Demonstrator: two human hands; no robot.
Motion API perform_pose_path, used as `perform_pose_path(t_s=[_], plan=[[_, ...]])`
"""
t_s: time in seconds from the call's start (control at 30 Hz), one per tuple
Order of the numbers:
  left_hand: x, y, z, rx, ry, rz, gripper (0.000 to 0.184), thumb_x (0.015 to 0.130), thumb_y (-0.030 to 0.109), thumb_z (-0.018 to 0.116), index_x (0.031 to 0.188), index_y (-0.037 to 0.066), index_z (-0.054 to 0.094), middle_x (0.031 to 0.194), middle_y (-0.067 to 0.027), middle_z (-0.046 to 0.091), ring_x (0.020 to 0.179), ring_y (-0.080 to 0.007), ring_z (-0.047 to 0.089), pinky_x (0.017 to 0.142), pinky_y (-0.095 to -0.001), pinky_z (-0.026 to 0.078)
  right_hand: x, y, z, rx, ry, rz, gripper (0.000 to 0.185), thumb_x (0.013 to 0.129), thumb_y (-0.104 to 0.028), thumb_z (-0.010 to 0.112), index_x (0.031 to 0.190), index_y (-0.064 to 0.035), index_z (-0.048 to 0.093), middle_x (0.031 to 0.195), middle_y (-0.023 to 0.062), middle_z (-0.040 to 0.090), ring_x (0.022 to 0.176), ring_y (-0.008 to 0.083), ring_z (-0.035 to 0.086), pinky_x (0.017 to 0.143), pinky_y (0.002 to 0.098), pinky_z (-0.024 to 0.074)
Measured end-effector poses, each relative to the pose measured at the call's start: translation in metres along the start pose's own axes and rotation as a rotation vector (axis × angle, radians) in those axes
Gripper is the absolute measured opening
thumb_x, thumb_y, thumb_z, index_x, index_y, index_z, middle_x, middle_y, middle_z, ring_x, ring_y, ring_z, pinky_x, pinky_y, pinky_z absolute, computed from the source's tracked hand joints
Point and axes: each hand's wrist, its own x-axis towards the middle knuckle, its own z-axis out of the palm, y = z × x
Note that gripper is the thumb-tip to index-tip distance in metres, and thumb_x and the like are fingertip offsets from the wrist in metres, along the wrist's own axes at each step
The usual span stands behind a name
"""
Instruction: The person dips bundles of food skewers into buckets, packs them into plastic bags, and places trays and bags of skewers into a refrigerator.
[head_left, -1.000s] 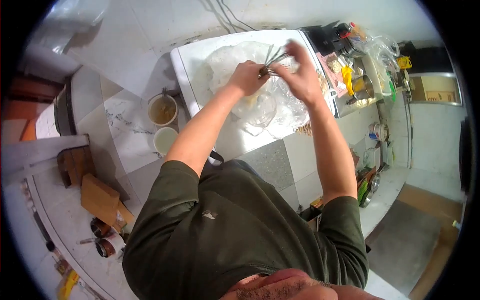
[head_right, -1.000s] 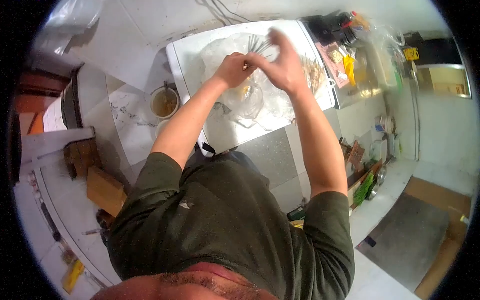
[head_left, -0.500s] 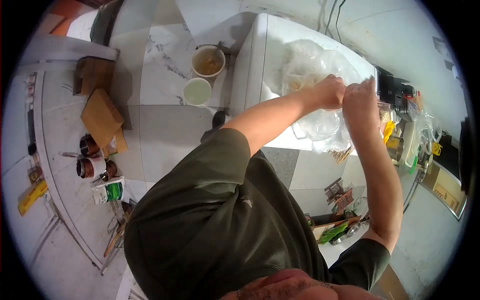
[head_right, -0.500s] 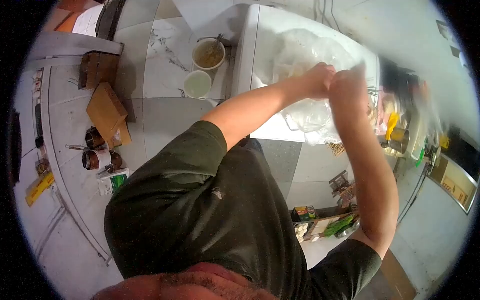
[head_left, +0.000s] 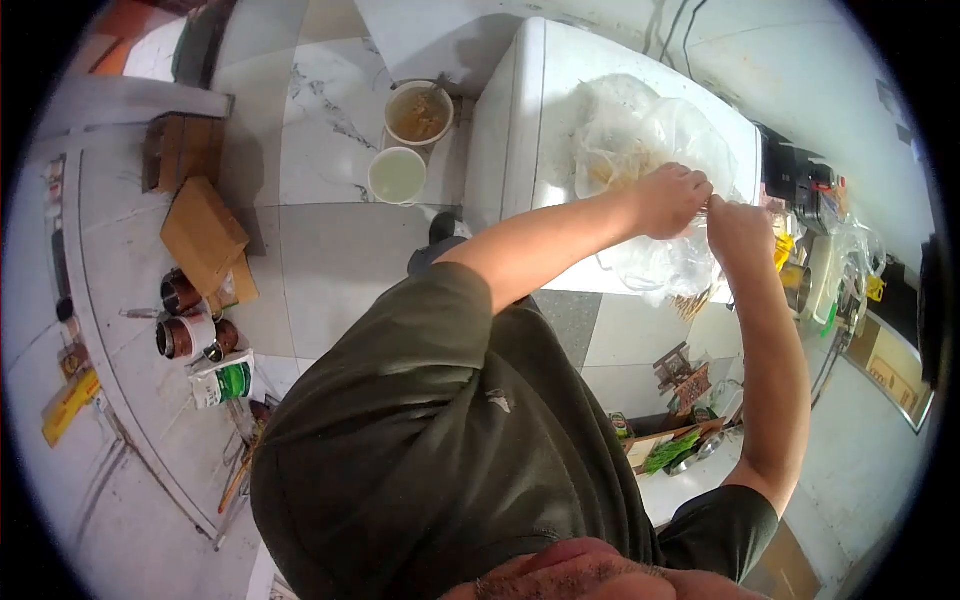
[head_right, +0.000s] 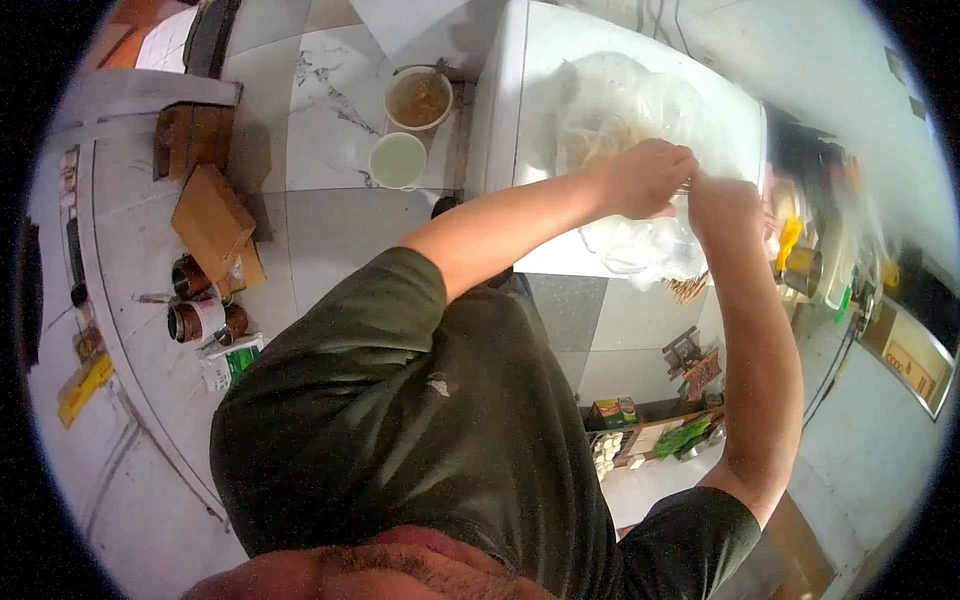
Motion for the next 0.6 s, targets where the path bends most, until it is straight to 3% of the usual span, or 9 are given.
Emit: perform_pose_path(t_s=[0.07,0.13,0.27,0.33,0.43,0.53,0.6], plan=[[-0.014,0.005,-0.021,0.051,0.146,0.086,0.066,0.072,0.037,0.077,0.123,0.004,0.051,0.127,-0.0162,0.051,0.119,-0.0328,0.048,0.101,-0.0391,0.037,-0.012,0.007,-0.002,-0.002,-0.047,0.036,0.013,0.085,-0.012,0.048,0.084,-0.0070,0.060,0.076,0.0128,0.068,0.072,0.0298,0.068,0.063,0.0434,0.0534],[-0.026,-0.003,-0.045,0.092,0.155,0.080,0.074,0.077,0.041,0.074,0.131,0.000,0.045,0.133,-0.0200,0.045,0.126,-0.0354,0.042,0.107,-0.0422,0.032,-0.021,0.006,-0.013,0.016,-0.113,0.093,0.013,0.086,-0.012,0.048,0.086,-0.0062,0.059,0.077,0.0141,0.068,0.072,0.0310,0.068,0.062,0.0438,0.0538],[-0.053,-0.043,-0.047,-0.186,0.293,-0.360,0.079,0.084,0.056,0.062,0.130,-0.004,0.044,0.134,-0.0247,0.041,0.125,-0.0359,0.042,0.106,-0.0445,0.033,-0.048,0.005,-0.032,0.108,-0.167,0.181,0.013,0.086,-0.011,0.047,0.088,-0.0051,0.059,0.079,0.0150,0.068,0.075,0.0337,0.068,0.063,0.0441,0.0543],[-0.054,-0.064,-0.047,-0.278,0.196,-0.664,0.078,0.084,0.056,0.062,0.128,-0.006,0.046,0.126,-0.0248,0.049,0.119,-0.0347,0.049,0.100,-0.0408,0.040,-0.056,-0.001,-0.042,0.131,-0.214,0.281,0.012,0.086,-0.009,0.047,0.089,-0.0052,0.058,0.081,0.0149,0.068,0.075,0.0346,0.068,0.064,0.0443,0.0545],[-0.042,-0.078,-0.049,-0.451,-0.029,-0.911,0.075,0.081,0.052,0.066,0.124,-0.007,0.049,0.125,-0.0259,0.053,0.118,-0.0373,0.050,0.100,-0.0407,0.040,-0.069,-0.004,-0.045,0.177,-0.229,0.352,0.011,0.086,-0.009,0.048,0.090,-0.0056,0.058,0.083,0.0145,0.068,0.077,0.0335,0.068,0.066,0.0432,0.0545],[-0.026,-0.082,-0.049,-0.434,-0.317,-0.895,0.076,0.081,0.052,0.065,0.129,-0.004,0.047,0.124,-0.0242,0.055,0.118,-0.0364,0.052,0.100,-0.0396,0.040,-0.082,-0.008,-0.041,0.205,-0.246,0.397,0.012,0.086,-0.010,0.051,0.093,-0.0067,0.059,0.087,0.0138,0.068,0.080,0.0294,0.069,0.069,0.0394,0.0542],[-0.024,-0.089,-0.038,-0.259,-0.247,-0.840,0.076,0.080,0.051,0.066,0.131,-0.001,0.047,0.125,-0.0228,0.055,0.120,-0.0351,0.049,0.102,-0.0406,0.037,-0.091,-0.009,-0.038,0.172,-0.228,0.382,0.009,0.084,-0.008,0.052,0.090,-0.0061,0.058,0.082,0.0126,0.067,0.076,0.0285,0.068,0.067,0.0387,0.0539]])
